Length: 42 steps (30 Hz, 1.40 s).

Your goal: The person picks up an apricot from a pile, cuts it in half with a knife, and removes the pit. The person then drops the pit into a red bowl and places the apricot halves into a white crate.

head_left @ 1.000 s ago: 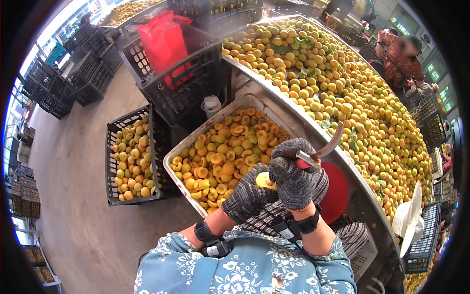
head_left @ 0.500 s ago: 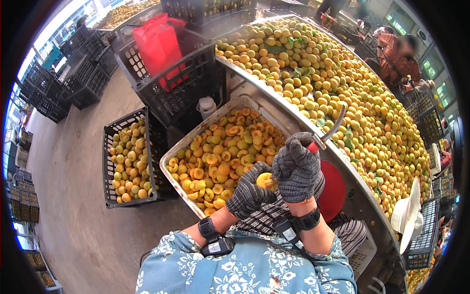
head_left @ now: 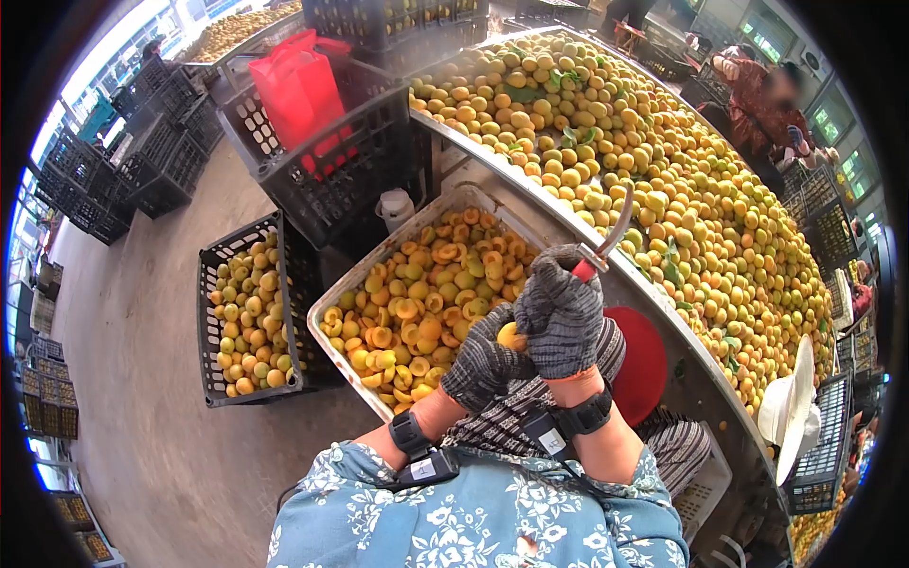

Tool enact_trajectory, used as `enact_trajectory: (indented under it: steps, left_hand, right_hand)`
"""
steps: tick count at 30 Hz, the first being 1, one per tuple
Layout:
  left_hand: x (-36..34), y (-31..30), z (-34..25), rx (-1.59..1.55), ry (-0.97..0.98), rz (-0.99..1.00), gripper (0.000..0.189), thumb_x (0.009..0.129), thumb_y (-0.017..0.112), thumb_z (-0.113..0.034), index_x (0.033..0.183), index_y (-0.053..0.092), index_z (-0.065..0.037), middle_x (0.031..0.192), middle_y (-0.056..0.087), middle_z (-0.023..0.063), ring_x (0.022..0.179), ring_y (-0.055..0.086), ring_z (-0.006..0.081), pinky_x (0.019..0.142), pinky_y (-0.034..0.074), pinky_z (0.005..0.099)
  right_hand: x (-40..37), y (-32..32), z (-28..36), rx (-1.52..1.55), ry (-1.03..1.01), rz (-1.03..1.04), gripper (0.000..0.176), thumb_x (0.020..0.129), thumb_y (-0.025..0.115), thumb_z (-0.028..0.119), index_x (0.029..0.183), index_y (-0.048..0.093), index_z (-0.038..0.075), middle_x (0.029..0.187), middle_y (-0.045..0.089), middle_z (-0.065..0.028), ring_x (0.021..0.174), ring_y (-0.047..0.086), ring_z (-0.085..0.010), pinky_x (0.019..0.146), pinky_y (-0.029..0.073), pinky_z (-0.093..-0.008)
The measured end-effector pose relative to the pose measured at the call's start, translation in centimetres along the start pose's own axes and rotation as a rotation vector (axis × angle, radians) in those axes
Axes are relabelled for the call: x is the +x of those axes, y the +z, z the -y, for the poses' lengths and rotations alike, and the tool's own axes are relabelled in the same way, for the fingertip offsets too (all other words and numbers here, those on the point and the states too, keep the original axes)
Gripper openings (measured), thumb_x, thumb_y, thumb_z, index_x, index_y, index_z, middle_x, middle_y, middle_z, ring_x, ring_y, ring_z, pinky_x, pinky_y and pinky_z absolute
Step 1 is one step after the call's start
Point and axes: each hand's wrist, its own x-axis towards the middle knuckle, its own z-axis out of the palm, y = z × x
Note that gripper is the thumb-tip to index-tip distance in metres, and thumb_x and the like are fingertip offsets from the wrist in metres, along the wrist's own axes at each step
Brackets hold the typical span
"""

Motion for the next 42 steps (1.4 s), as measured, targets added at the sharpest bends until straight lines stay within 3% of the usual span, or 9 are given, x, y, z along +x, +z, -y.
enact_trajectory:
  steps: [10,16,18,24,30,33,34,37,42]
  left_hand:
    - [4.7,4.1,1.2,0.108,0.072,0.062,0.042,0.07,0.069,-0.008,0.107,0.051,0.0,0.093,0.062,0.0116,0.084,0.059,0.0174,0.078,0.047,0.0289]
    - [7.1,8.9,3.6,0.635,0.131,0.058,0.032,0.068,0.064,-0.011,0.094,0.048,-0.002,0.081,0.061,0.0221,0.082,0.061,0.0395,0.067,0.048,0.043]
    - [7.7,11.0,3.9,0.643,0.131,0.084,0.036,0.065,0.065,-0.01,0.096,0.049,-0.001,0.078,0.06,0.0191,0.074,0.06,0.0328,0.066,0.048,0.0381]
    - [9.1,16.7,5.7,0.804,0.151,0.184,0.037,0.07,0.065,-0.016,0.1,0.05,-0.002,0.079,0.06,0.0263,0.081,0.06,0.0435,0.066,0.048,0.0469]
    - [9.4,20.4,8.3,0.649,0.309,0.245,0.032,0.071,0.066,-0.013,0.099,0.052,-0.005,0.081,0.065,0.0181,0.074,0.064,0.0369,0.066,0.05,0.0432]
    - [9.0,20.9,8.3,0.022,0.033,0.41,0.041,0.07,0.068,-0.005,0.109,0.053,-0.003,0.088,0.06,0.0028,0.066,0.057,0.014,0.057,0.049,0.0277]
    - [9.0,20.8,8.4,0.031,0.032,0.413,0.041,0.07,0.068,-0.005,0.109,0.053,-0.003,0.088,0.06,0.0028,0.066,0.057,0.014,0.057,0.049,0.0277]
    - [8.4,20.9,5.0,-0.349,-0.547,0.509,0.042,0.07,0.064,-0.001,0.11,0.054,-0.003,0.078,0.057,0.0022,0.054,0.05,0.0081,0.045,0.039,0.0204]
    - [8.2,21.7,5.2,-0.305,-0.587,0.592,0.046,0.069,0.067,-0.003,0.112,0.052,-0.003,0.078,0.057,0.0029,0.054,0.051,0.0104,0.044,0.04,0.0225]
  right_hand:
    - [2.9,-2.2,4.5,-0.037,0.039,-0.181,0.012,0.084,0.064,0.016,0.083,0.054,0.01,0.05,0.04,0.0032,0.037,0.036,-0.009,0.034,0.031,-0.0244]
    - [3.6,-7.1,8.0,-0.037,0.002,-0.283,0.009,0.085,0.06,0.014,0.082,0.052,0.011,0.05,0.038,0.0041,0.037,0.034,-0.0086,0.034,0.03,-0.0243]
    - [3.8,-9.1,9.2,-0.053,-0.028,-0.327,0.011,0.085,0.06,0.015,0.081,0.051,0.011,0.05,0.038,0.0037,0.036,0.034,-0.0092,0.032,0.029,-0.0248]
    - [3.2,-14.7,12.7,0.122,-0.115,-0.5,0.015,0.084,0.06,0.01,0.075,0.048,0.013,0.047,0.037,0.0033,0.031,0.031,-0.0104,0.028,0.024,-0.0252]
    - [1.4,-18.0,14.8,0.228,-0.235,-0.582,0.021,0.086,0.06,0.012,0.071,0.044,0.012,0.044,0.032,0.0026,0.029,0.028,-0.0109,0.028,0.024,-0.0273]
    - [-0.5,-18.8,15.3,0.183,-0.378,-0.461,0.015,0.083,0.065,0.013,0.079,0.052,0.008,0.048,0.042,0.0004,0.033,0.037,-0.012,0.031,0.034,-0.027]
    - [-1.2,-19.1,15.5,0.163,-0.415,-0.413,0.014,0.082,0.066,0.012,0.082,0.054,0.007,0.05,0.044,-0.0004,0.035,0.04,-0.0118,0.032,0.036,-0.0266]
    - [-3.3,-18.0,17.3,0.121,-0.467,-0.3,0.012,0.08,0.066,0.008,0.085,0.056,0.004,0.058,0.051,-0.0026,0.043,0.048,-0.0118,0.039,0.041,-0.0252]
    - [-5.2,-18.2,19.3,0.071,-0.434,-0.138,0.011,0.079,0.064,0.007,0.086,0.057,0.002,0.061,0.055,-0.0037,0.046,0.051,-0.0124,0.046,0.045,-0.0237]
